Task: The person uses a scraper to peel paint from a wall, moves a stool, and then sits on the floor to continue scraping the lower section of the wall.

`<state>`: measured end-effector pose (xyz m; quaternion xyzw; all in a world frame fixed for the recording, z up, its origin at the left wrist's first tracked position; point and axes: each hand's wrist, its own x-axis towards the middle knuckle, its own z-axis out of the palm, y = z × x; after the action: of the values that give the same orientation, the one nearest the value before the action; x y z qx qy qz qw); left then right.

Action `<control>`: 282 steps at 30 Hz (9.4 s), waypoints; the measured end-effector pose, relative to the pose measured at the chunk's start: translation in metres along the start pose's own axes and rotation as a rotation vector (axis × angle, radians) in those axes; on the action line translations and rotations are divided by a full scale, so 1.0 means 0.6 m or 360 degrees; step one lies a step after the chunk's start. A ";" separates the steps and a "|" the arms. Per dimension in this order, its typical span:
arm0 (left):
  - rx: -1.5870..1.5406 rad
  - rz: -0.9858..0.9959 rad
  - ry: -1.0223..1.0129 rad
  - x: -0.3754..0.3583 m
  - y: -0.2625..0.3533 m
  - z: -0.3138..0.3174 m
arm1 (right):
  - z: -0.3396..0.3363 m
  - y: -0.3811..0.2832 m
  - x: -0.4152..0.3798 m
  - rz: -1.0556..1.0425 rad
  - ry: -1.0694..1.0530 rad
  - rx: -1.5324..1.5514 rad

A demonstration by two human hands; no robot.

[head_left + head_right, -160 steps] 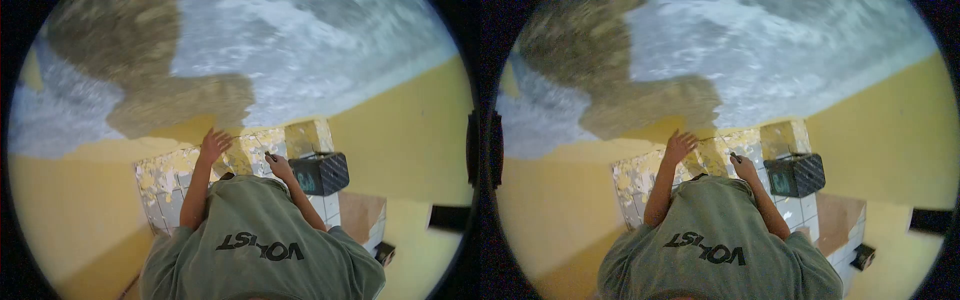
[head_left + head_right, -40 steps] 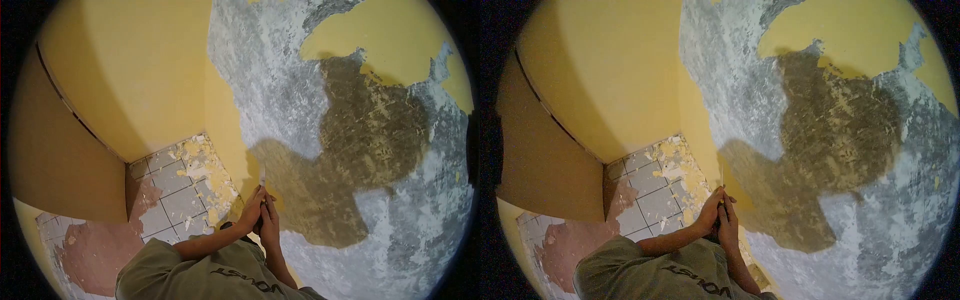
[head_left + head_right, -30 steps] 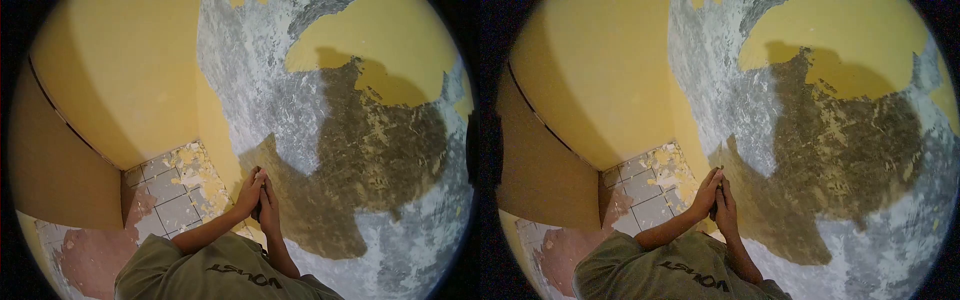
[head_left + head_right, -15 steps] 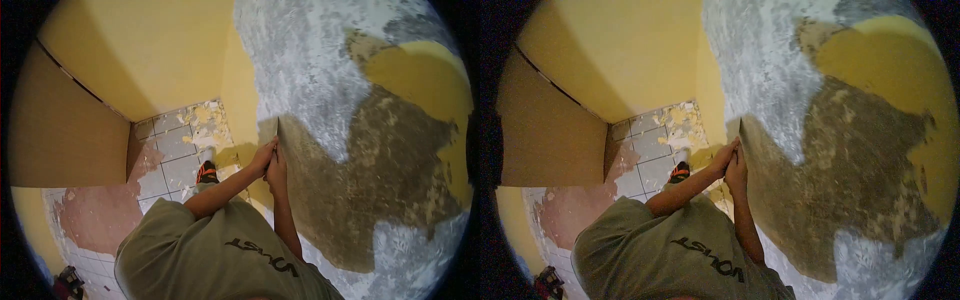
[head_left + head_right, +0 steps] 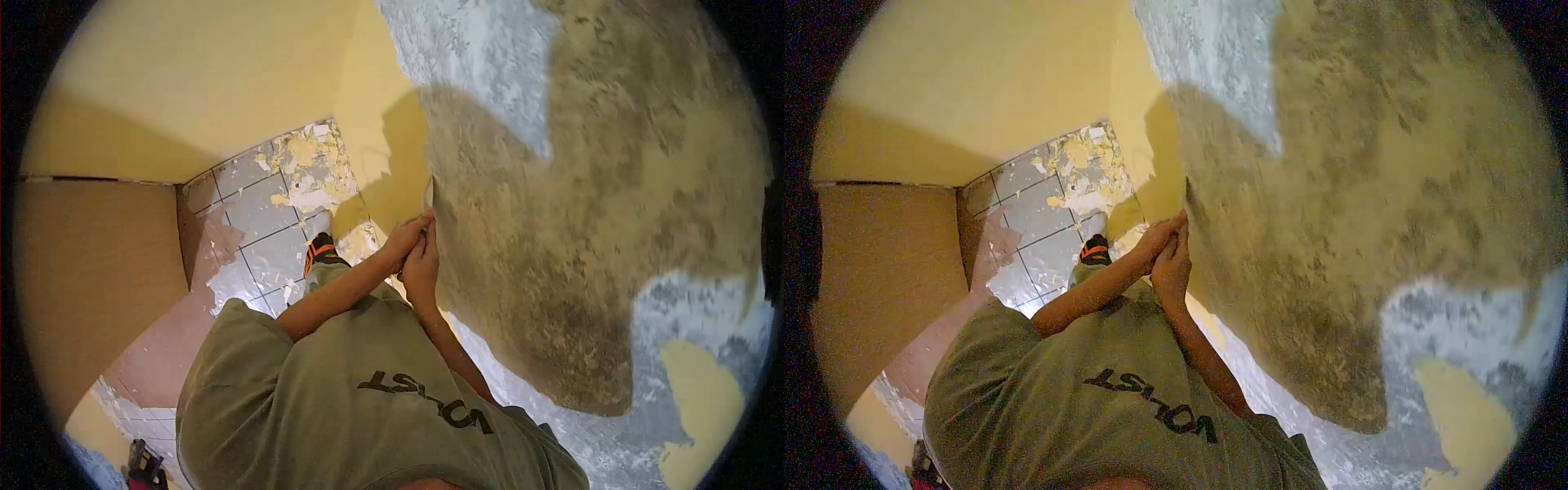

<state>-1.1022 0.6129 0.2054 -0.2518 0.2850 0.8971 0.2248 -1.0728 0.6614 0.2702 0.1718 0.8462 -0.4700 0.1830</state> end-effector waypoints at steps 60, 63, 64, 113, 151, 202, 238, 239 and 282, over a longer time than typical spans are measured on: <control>0.0832 0.0706 0.0147 0.054 0.184 -0.009 | 0.087 -0.140 0.046 -0.0412 0.0260 -0.0088; 0.0565 0.0157 0.0022 -0.001 0.215 -0.001 | 0.088 -0.090 0.062 -0.0421 0.0077 -0.0003; 0.0476 0.0291 -0.0017 -0.005 0.191 -0.003 | 0.077 -0.100 0.039 -0.0389 0.0030 0.0228; 0.2303 0.1780 -0.0596 -0.045 0.358 -0.093 | -0.037 -0.155 -0.102 -0.0243 0.0290 -0.0251; 0.0929 -0.0669 -0.0419 0.010 0.380 -0.121 | 0.116 -0.269 -0.010 0.0163 0.0684 -0.0388; -0.0750 -0.0021 0.0138 -0.066 0.529 -0.291 | 0.287 -0.522 0.428 -0.2391 0.0504 0.0247; 0.1075 0.0013 -0.1268 -0.220 0.230 0.083 | 0.076 -0.148 -0.232 -0.1569 0.2093 0.0971; 0.1051 0.0061 -0.1237 -0.226 0.223 0.081 | 0.082 -0.131 -0.250 -0.1346 0.2029 0.0898; 0.1984 -0.1581 -0.1489 -0.127 0.105 0.002 | 0.175 -0.077 -0.234 0.0261 0.1847 0.1898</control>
<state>-1.0780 0.5474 0.2756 0.2094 0.4558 0.3925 0.7709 -0.9558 0.5317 0.3188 0.5157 0.4004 -0.6611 -0.3698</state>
